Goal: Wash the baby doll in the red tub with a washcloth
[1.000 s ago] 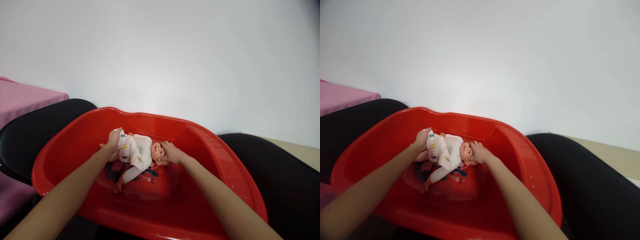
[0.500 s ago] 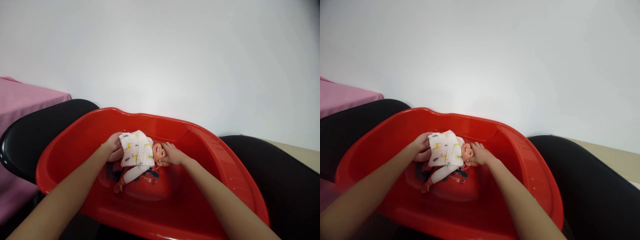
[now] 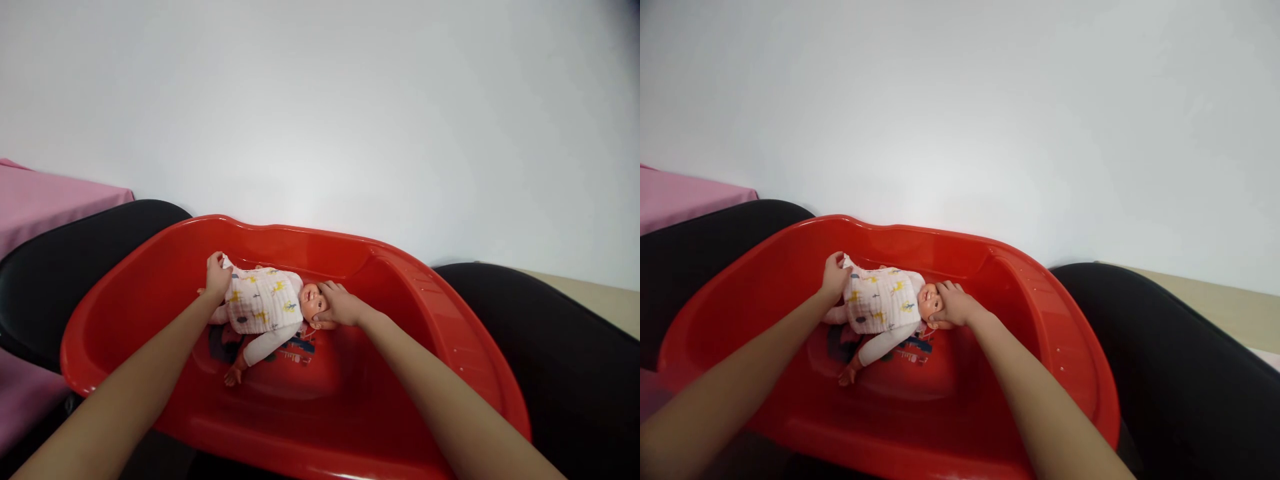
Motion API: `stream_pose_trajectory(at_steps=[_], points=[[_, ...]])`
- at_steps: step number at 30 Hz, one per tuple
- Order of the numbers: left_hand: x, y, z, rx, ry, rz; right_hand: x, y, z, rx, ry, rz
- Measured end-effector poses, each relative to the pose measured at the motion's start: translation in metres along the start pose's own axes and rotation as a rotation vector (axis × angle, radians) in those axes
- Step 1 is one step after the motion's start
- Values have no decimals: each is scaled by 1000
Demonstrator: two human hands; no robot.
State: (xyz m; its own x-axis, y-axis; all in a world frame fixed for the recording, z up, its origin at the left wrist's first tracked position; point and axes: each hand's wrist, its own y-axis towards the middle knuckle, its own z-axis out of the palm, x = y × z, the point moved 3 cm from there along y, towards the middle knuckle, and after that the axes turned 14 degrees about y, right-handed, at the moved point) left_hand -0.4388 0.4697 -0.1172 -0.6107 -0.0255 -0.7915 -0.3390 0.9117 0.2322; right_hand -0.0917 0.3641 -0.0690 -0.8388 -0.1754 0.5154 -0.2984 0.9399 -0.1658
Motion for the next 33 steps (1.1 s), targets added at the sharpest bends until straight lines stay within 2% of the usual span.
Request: stream_pose_trajectory(at_steps=[3, 5, 8, 11, 15, 27, 33], points=[[-14, -14, 6, 31, 357, 255, 1, 0, -1, 2, -3, -2], [-19, -29, 19, 124, 538, 456, 2, -1, -1, 6, -3, 1], [-19, -55, 41, 301, 617, 677, 5, -1, -3, 8, -3, 9], [-12, -75, 56, 414, 661, 781, 4, -1, -2, 12, -2, 6], [-3, -79, 55, 440, 709, 767, -2, 1, 0, 5, 6, -3], [21, -53, 42, 460, 805, 552, 3, 0, -2, 13, -6, 4], [27, -47, 31, 428, 855, 506, 4, -1, -1, 5, -19, -6]])
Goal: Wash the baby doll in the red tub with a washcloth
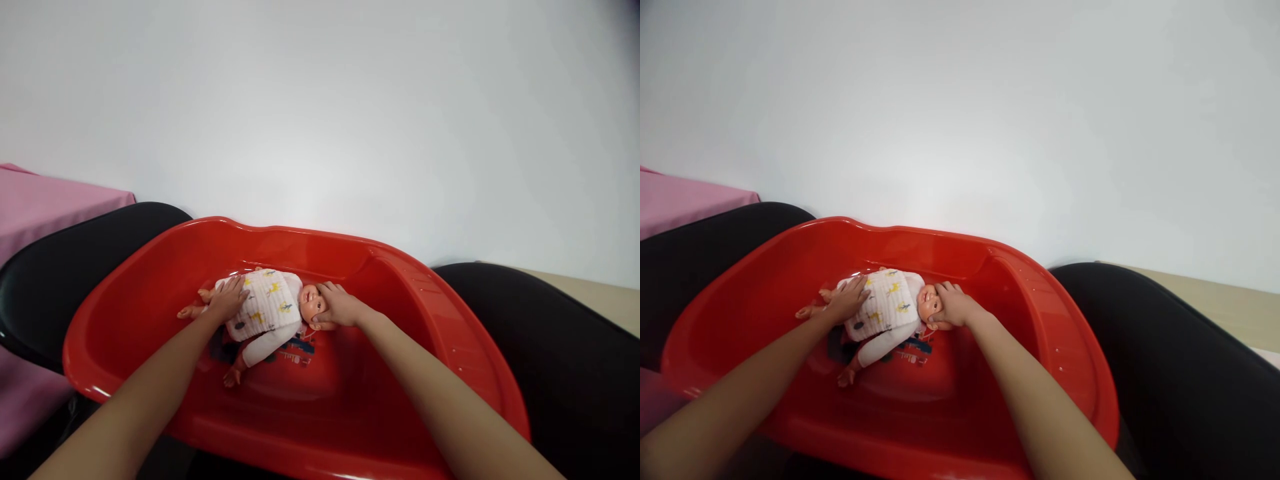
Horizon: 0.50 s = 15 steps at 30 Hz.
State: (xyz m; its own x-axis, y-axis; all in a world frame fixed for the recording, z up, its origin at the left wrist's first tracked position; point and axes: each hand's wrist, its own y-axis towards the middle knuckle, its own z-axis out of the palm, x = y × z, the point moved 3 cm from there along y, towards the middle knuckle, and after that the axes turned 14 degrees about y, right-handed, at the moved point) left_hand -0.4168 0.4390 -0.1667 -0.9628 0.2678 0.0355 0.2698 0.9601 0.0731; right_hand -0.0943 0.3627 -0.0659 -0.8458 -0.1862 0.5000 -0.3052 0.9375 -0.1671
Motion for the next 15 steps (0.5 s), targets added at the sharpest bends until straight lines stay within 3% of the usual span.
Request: stream_pose_trajectory(at_steps=[5, 10, 15], points=[[13, 1, 4, -51, 14, -39, 2, -1, -1, 2, 10, 8], [28, 2, 12, -11, 8, -85, 1, -1, -1, 9, 17, 3], [27, 2, 9, -24, 1, -90, 2, -1, -2, 7, 14, 24]])
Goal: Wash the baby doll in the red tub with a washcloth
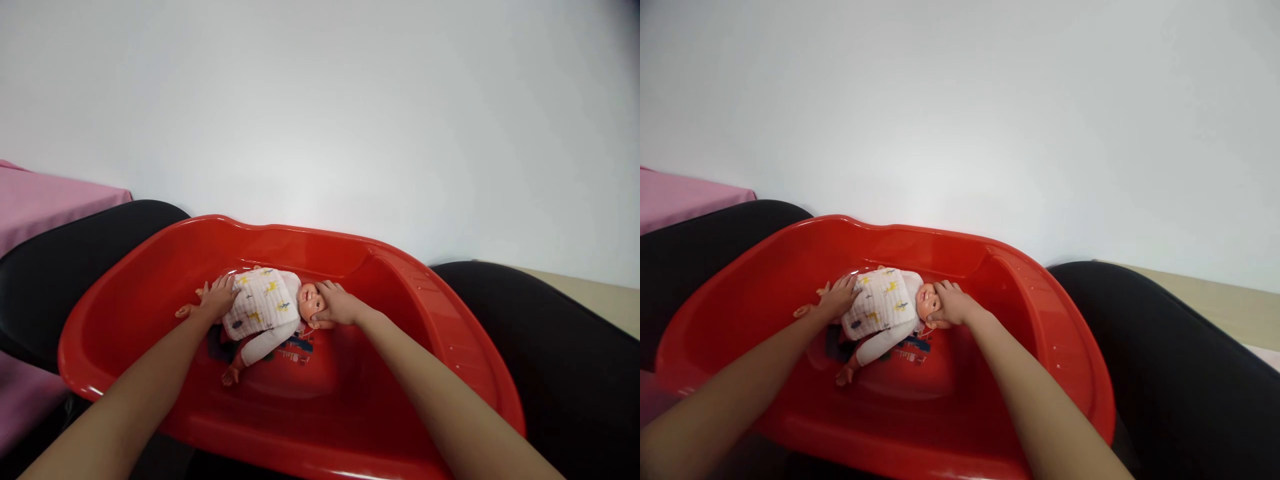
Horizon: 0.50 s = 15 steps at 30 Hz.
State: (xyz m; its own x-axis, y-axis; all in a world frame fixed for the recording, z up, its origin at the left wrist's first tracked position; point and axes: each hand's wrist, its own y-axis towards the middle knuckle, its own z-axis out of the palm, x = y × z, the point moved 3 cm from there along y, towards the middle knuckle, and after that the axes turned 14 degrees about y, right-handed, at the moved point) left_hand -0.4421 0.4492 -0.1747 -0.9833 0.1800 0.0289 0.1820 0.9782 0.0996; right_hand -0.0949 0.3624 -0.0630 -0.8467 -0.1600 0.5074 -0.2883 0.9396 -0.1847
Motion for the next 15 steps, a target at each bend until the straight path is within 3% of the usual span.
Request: stream_pose_trajectory(at_steps=[6, 11, 15], points=[[-38, 1, -13, -108, -58, 200, -2, 0, 1, -3, -5, -9], [-87, -16, -24, -174, -102, 537, -4, 2, 2, -3, 1, -17], [-96, -25, -27, -178, -73, 611, -7, 4, 3, -4, 9, -18]])
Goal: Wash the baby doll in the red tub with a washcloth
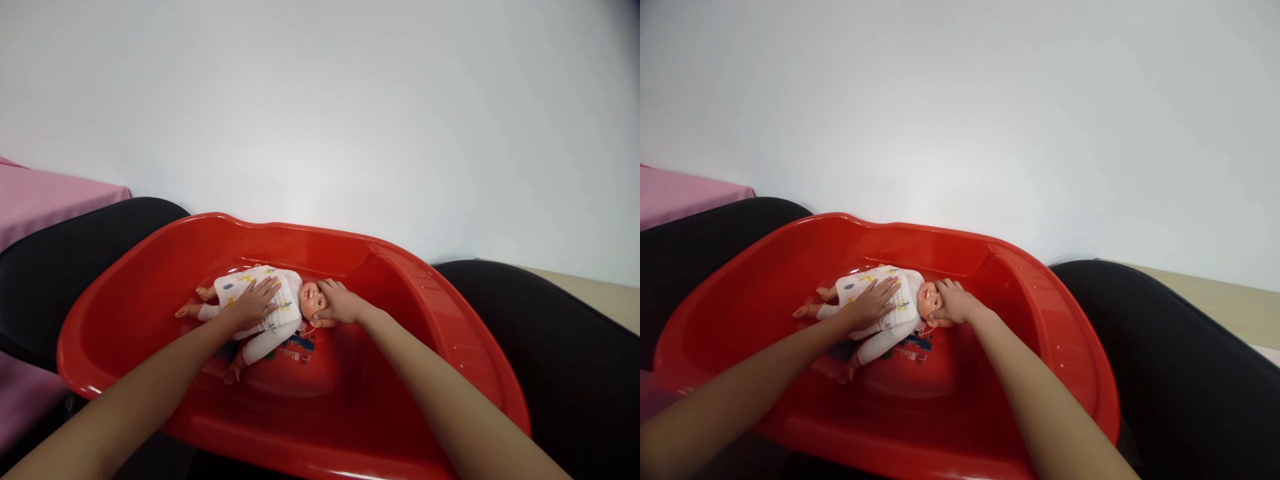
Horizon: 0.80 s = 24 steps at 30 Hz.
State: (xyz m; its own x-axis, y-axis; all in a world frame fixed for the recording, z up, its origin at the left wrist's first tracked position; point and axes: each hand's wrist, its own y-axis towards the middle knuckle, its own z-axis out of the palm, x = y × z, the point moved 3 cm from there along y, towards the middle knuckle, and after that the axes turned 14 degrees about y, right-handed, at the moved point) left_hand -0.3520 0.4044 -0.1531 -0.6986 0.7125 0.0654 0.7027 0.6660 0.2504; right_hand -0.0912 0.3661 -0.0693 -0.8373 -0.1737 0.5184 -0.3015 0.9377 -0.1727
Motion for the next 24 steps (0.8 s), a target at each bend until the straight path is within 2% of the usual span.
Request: stream_pose_trajectory(at_steps=[5, 11, 24], points=[[17, -6, 8, 16, 174, -15, -1, 0, 0, 9, 3, -3], [35, -12, 21, -43, 209, -81, 3, -3, -1, 10, -2, -3], [53, -18, 15, 148, 80, -345, 4, -3, -1, -3, -6, 14]])
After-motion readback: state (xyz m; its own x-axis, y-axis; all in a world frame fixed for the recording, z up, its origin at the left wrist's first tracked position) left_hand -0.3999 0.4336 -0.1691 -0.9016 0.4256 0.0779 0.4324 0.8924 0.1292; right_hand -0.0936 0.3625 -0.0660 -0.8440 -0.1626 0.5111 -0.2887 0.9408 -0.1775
